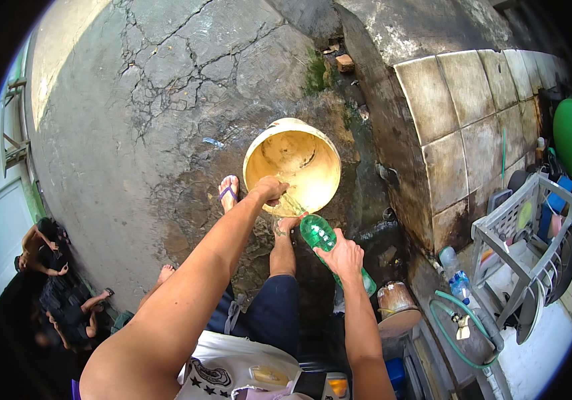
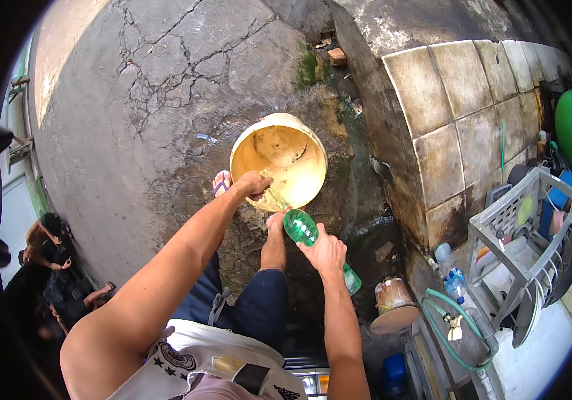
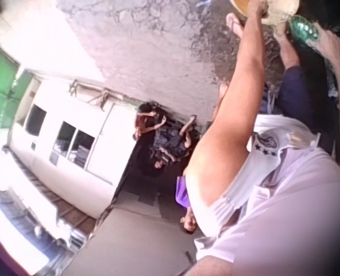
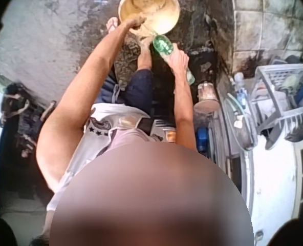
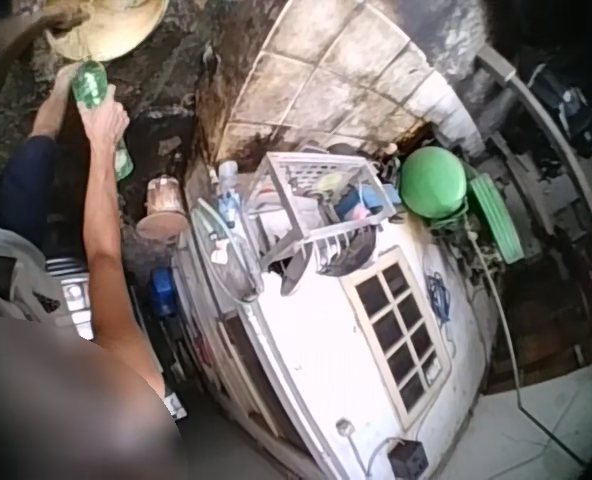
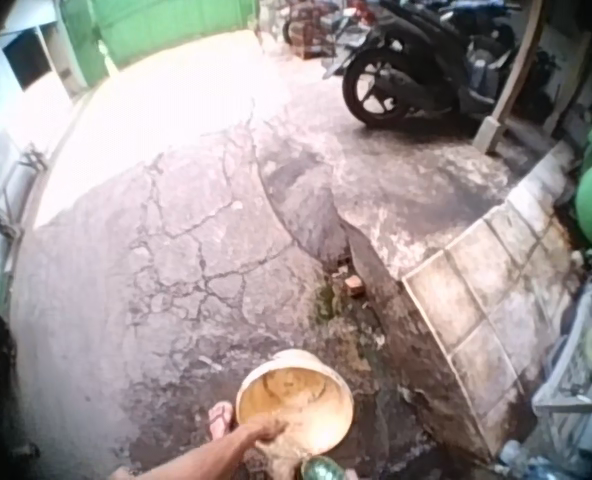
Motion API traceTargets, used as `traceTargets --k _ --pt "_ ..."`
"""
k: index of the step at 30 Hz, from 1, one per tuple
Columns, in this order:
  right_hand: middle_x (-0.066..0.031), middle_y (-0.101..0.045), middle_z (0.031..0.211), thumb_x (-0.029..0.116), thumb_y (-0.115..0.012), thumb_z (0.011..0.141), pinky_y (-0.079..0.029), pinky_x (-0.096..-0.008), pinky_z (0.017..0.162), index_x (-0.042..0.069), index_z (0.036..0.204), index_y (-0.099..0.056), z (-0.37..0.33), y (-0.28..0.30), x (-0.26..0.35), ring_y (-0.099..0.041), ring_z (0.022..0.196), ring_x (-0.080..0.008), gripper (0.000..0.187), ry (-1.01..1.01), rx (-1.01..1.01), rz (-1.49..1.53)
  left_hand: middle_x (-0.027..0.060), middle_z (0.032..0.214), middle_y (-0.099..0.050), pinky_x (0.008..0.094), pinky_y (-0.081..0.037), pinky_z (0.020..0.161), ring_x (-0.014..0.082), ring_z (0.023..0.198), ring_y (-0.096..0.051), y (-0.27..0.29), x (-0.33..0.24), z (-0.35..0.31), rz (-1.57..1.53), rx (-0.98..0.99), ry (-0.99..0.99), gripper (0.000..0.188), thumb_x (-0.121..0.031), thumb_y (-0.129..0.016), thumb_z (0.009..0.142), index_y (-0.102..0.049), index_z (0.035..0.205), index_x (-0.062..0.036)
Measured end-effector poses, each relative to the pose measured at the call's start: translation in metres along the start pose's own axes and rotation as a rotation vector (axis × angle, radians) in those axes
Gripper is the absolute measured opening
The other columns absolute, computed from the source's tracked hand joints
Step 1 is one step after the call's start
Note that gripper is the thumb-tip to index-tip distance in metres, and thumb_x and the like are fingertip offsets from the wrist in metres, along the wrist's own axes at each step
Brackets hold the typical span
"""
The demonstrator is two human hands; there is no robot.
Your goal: The person scrubs the inside of a yellow bucket with a sponge, rinses it with water from a hose, adds liquid soap, and continues scrubbing and rinsing. The bucket is handled repeatedly and set down on the ground between steps.
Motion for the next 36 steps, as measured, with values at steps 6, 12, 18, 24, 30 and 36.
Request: traceTargets --k 6,12,18,24,30,36 --pt "-0.0235 -0.074 0.105 0.058 -0.081 0.076 -0.054 -0.0533 0.092 0.015 0.129 -0.062 0.041 -0.018 -0.013 -0.07 0.104 -0.0437 0.07 -0.281 -0.049 0.184 0.0225 0.068 -0.068 0.046 -0.054 0.076 0.0409 0.076 -0.069 -0.002 -0.019 -0.013 -0.001 -0.295 -0.488 0.074 -0.064 -0.054 0.099 -0.074 0.08 0.0036" --pt "-0.0242 -0.074 0.102 0.053 -0.08 0.079 -0.055 -0.0559 0.086 0.019 0.131 -0.058 0.073 -0.021 0.006 -0.071 0.099 -0.0448 0.066 -0.147 -0.153 0.236 0.0308 0.087 -0.071 0.0504 -0.052 0.084 0.0444 0.093 -0.071 0.021 0.002 -0.017 -0.217 -0.416 -0.34 0.069 -0.06 -0.055 0.1 -0.073 0.091 0.0064" --pt "-0.0226 -0.074 0.09 0.048 -0.078 0.082 -0.057 -0.0558 0.075 0.018 0.131 -0.057 0.072 -0.03 0.03 -0.073 0.083 -0.0452 0.062 0.16 -0.227 0.1 0.0175 0.088 -0.075 0.0391 -0.058 0.07 0.0263 0.073 -0.073 0.027 0.03 0.011 -0.741 -0.471 -0.334 0.042 -0.037 -0.074 0.095 -0.068 0.107 0.0024" --pt "-0.0217 -0.073 0.085 0.044 -0.081 0.08 -0.058 -0.0545 0.069 0.016 0.12 -0.06 0.036 -0.032 0.026 -0.073 0.079 -0.0431 0.053 0.172 -0.208 0.037 0.0076 0.079 -0.07 0.032 -0.053 0.055 0.0155 0.06 -0.063 0.013 0.033 0.026 -0.59 -0.162 -0.251 0.022 -0.003 -0.073 0.087 -0.07 0.109 0.0002" --pt "-0.0223 -0.071 0.083 0.042 -0.08 0.082 -0.058 -0.0514 0.064 0.019 0.133 -0.058 0.006 -0.018 0.022 -0.073 0.073 -0.0412 0.06 0.136 -0.168 -0.014 0.011 0.085 -0.072 0.0325 -0.057 0.061 0.0197 0.066 -0.069 -0.029 0.015 0.023 -0.646 -0.107 -0.179 0.029 -0.01 -0.071 0.09 -0.07 0.115 0.0029" --pt "-0.0215 -0.071 0.084 0.045 -0.078 0.083 -0.059 -0.0521 0.064 0.019 0.135 -0.057 0.006 -0.01 0.006 -0.073 0.073 -0.0421 0.062 0.189 -0.352 0.104 0.0132 0.097 -0.075 0.0325 -0.058 0.066 0.0156 0.072 -0.068 -0.013 -0.03 -0.014 -0.967 -0.014 -0.322 0.033 -0.019 -0.073 0.098 -0.066 0.123 0.0013"
Point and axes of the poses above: each hand's wrist, its own z-axis towards the middle knuckle, its own y-axis out of the back of the hand, x = y × z, the point moved 3 cm from there along z, towards the middle knuckle
